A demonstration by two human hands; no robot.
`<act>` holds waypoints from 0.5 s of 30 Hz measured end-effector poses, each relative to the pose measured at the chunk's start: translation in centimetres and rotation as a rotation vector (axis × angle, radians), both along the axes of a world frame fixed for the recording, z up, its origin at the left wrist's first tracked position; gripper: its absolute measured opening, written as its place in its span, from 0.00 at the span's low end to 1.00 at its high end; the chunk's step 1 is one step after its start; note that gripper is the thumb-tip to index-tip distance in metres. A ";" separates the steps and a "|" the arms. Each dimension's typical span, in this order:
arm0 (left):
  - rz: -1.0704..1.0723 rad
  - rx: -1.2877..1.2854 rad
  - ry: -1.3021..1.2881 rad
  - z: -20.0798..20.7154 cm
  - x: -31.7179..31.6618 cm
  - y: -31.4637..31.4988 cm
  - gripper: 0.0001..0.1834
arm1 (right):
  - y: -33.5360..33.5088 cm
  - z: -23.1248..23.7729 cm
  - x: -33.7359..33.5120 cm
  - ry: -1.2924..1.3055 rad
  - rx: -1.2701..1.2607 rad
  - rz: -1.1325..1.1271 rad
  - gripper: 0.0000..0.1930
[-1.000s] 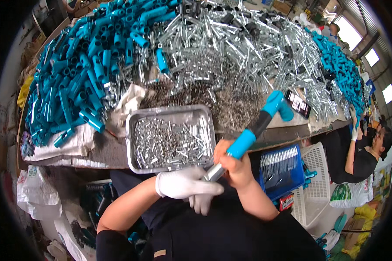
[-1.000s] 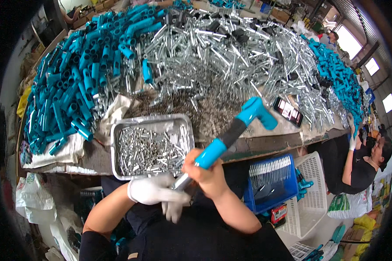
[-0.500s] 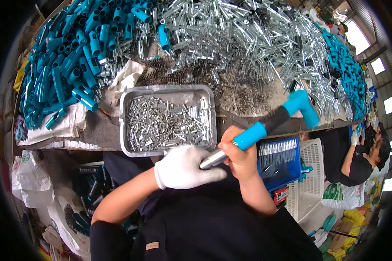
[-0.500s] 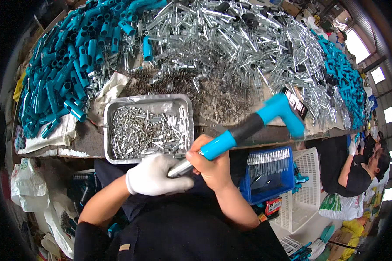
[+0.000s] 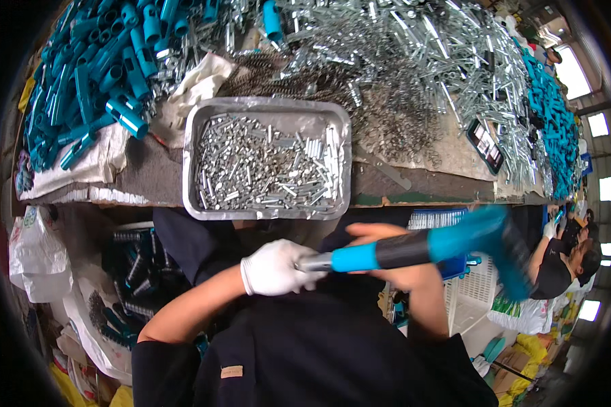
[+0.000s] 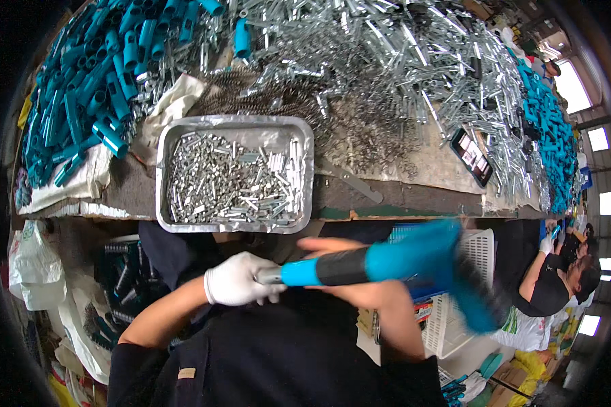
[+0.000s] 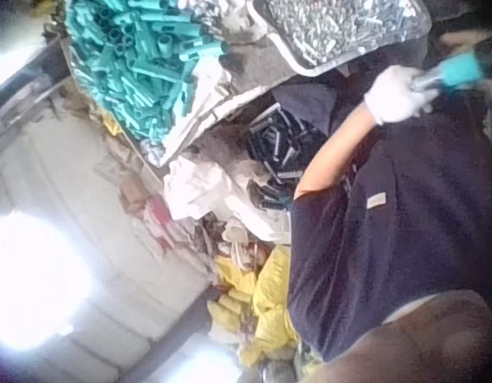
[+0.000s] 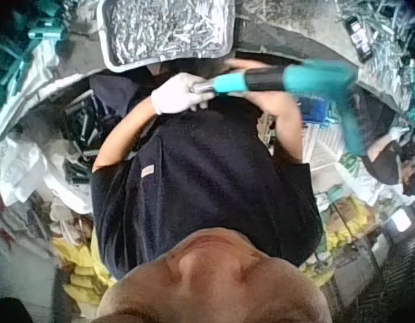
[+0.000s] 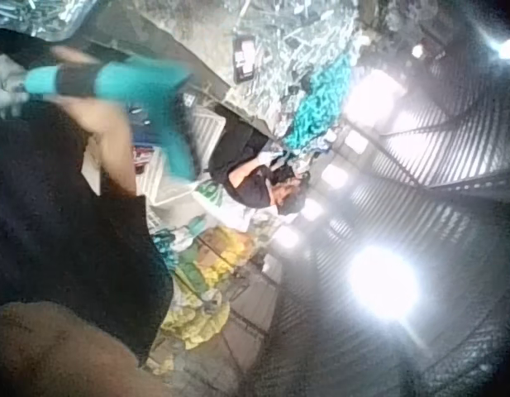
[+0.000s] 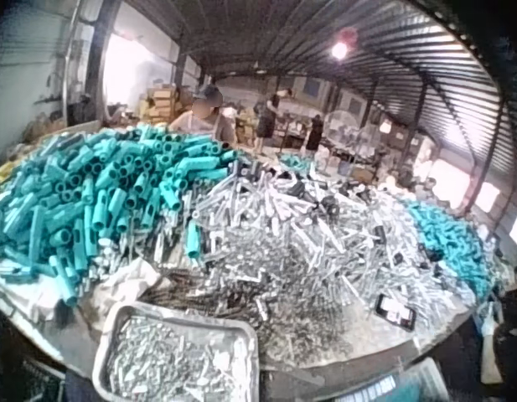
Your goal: Assembling metal rods and screws into blue plastic handles.
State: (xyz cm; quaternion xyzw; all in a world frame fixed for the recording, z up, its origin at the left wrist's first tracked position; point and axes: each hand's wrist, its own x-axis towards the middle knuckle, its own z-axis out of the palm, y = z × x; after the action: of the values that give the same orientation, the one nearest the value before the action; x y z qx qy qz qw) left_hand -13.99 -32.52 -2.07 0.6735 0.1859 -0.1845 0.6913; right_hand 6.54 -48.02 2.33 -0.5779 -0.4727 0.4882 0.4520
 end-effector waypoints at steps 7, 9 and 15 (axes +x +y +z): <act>-0.191 0.977 0.149 -15.4 -2.2 4.5 0.23 | -2.1 -5.8 1.4 0.095 -0.593 -0.127 0.27; -0.098 1.100 0.117 -19.8 -3.1 5.0 0.28 | 0.1 -9.4 -1.4 -0.066 -0.600 -0.131 0.24; 0.255 0.813 -0.012 -24.9 -6.0 7.8 0.32 | 3.2 -16.2 -5.6 -0.579 -0.607 -0.059 0.28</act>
State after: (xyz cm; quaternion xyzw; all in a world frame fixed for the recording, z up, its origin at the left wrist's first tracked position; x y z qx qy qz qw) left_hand -19.95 -24.68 -26.99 0.8639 0.3212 -0.0053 0.3879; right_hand 0.96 -44.84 -13.87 -0.8114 -0.3982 0.4096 0.1235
